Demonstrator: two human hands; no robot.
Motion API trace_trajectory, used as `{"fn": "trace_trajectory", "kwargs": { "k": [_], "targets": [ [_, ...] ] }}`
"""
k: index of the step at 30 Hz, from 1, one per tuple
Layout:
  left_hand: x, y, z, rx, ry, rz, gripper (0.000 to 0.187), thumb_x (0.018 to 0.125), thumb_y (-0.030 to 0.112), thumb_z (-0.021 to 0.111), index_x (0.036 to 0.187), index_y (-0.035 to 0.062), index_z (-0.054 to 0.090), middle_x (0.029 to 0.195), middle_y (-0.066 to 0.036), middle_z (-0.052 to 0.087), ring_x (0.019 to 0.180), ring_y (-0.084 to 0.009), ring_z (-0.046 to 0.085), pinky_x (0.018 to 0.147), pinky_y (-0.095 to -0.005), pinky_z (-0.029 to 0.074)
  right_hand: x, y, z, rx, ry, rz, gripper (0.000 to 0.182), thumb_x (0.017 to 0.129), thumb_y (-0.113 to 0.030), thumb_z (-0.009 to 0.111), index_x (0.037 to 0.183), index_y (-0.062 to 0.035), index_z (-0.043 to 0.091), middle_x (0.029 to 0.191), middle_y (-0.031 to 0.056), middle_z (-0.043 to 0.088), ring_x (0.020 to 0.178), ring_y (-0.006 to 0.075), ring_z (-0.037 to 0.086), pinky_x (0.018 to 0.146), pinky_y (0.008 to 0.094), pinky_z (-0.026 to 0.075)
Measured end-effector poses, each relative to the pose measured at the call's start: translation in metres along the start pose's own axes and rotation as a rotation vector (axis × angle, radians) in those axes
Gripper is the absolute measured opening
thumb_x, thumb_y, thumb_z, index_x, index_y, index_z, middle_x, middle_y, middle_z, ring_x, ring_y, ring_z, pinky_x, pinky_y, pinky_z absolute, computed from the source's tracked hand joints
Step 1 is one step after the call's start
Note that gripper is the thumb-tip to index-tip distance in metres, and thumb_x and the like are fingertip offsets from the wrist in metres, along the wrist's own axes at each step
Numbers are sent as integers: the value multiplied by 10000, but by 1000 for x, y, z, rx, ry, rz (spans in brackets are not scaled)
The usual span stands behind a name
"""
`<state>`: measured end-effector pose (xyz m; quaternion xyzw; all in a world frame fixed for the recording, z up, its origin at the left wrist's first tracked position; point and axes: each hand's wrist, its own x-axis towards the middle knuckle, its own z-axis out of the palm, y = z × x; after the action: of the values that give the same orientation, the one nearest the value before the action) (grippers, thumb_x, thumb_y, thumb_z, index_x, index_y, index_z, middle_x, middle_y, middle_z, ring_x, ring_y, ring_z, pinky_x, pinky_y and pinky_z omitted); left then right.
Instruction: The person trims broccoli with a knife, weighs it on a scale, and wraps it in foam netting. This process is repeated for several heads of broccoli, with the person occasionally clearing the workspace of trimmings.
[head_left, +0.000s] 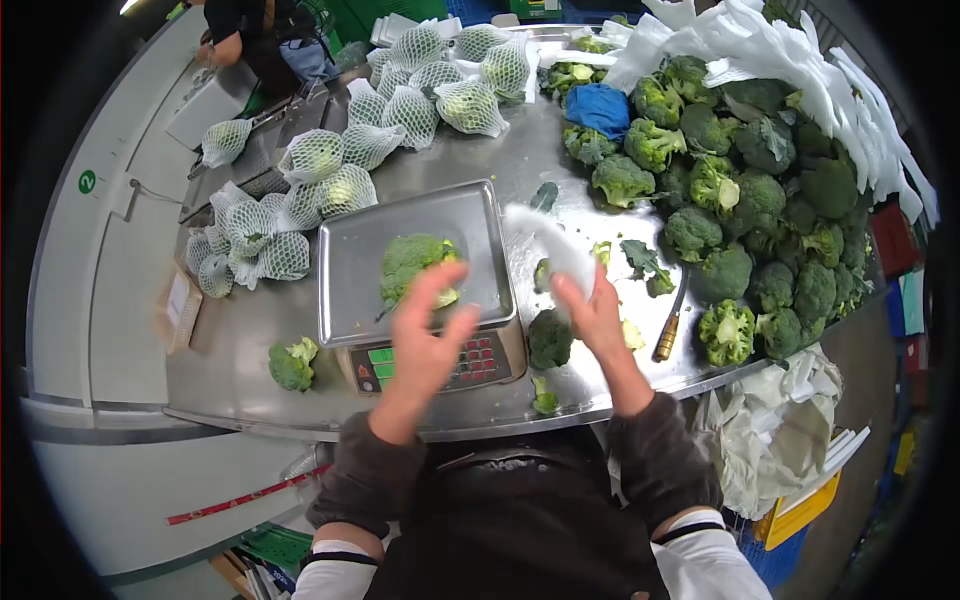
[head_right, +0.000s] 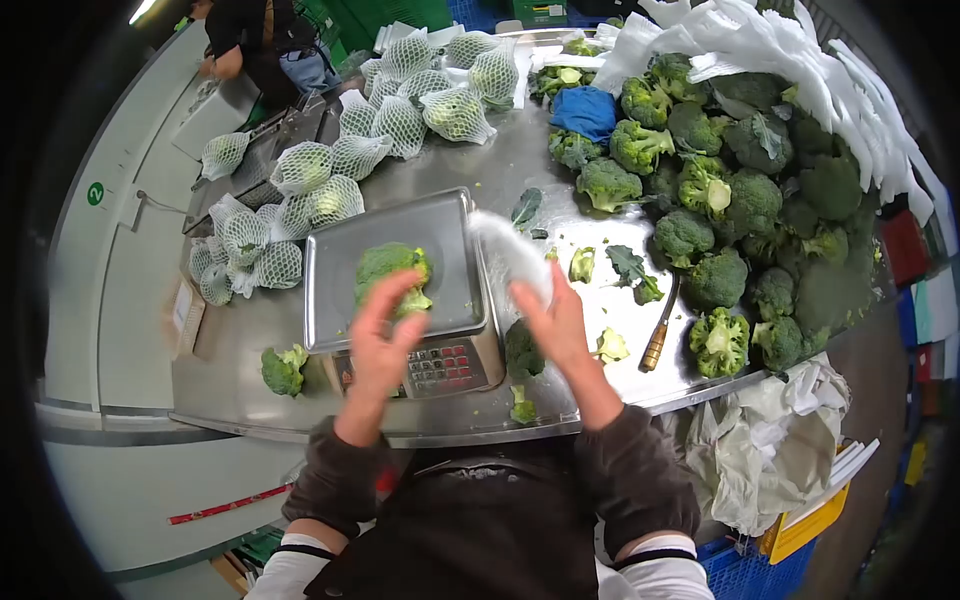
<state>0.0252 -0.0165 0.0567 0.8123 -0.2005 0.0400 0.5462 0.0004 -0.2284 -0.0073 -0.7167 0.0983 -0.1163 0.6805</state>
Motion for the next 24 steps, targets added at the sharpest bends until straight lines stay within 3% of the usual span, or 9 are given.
{"fn": "trace_trajectory", "kwargs": {
  "k": [3,6,7,9,11,15,18,21,24],
  "targets": [
    [-15,-8,51,-719,-246,-505,314,829,111,635,1098,-30,556,1090,-84,594,966,-134,567,839,-275,446,-43,-22,23,328,-120,67,306,864,-201,581,1076,15,539,964,45,591,865,92,533,765,247,439],
    [-14,-17,62,-869,-91,-623,268,858,83,601,1093,-39,563,1017,-67,625,883,-103,590,798,-243,460,-62,-15,21,496,-220,218,258,871,-194,576,1027,10,550,891,21,580,797,77,520,725,239,436],
    [-8,-16,65,-865,63,-463,259,857,69,596,1092,-34,559,968,-66,644,842,-107,600,766,-247,476,-66,-10,19,430,-170,214,244,871,-199,579,1012,-1,553,850,12,572,763,79,516,708,239,435],
    [2,-16,52,-976,132,-528,234,857,57,590,1072,-32,562,983,-68,641,845,-107,599,745,-242,482,-69,0,12,363,-129,209,231,871,-203,583,997,-11,556,809,3,565,729,80,513,691,239,433],
    [1,-28,51,-968,156,-483,206,847,24,591,1045,-29,566,975,-61,637,853,-101,592,744,-233,476,-70,12,-9,57,-426,315,243,857,-218,601,1006,-31,555,776,-1,553,732,96,521,710,243,435],
    [-16,-28,62,-644,27,-389,229,806,-79,572,1031,-41,551,940,-51,620,850,-83,568,746,-213,450,-31,-40,-11,-294,-36,-266,520,715,-226,738,1131,-33,493,953,97,553,916,150,528,811,306,436],
    [-26,-27,72,-592,-95,-376,242,789,-65,586,1028,-38,555,916,-59,626,812,-87,582,705,-215,463,-11,-69,5,-440,-60,-389,534,708,-179,740,1151,-21,488,923,104,581,908,164,562,787,307,456],
    [-25,-24,63,-806,-121,-650,228,798,-36,588,1024,-27,562,873,-51,636,758,-91,598,670,-220,476,5,-34,-4,-201,-202,-183,476,739,-110,711,1152,-18,493,904,89,613,846,151,589,725,279,475],
    [-29,-29,56,-862,-118,-695,209,843,60,579,1037,-19,570,828,-34,638,716,-98,605,640,-232,486,0,-25,-9,196,-181,57,340,802,-38,641,1125,28,554,923,78,628,797,100,582,694,217,470]
  ]
}}
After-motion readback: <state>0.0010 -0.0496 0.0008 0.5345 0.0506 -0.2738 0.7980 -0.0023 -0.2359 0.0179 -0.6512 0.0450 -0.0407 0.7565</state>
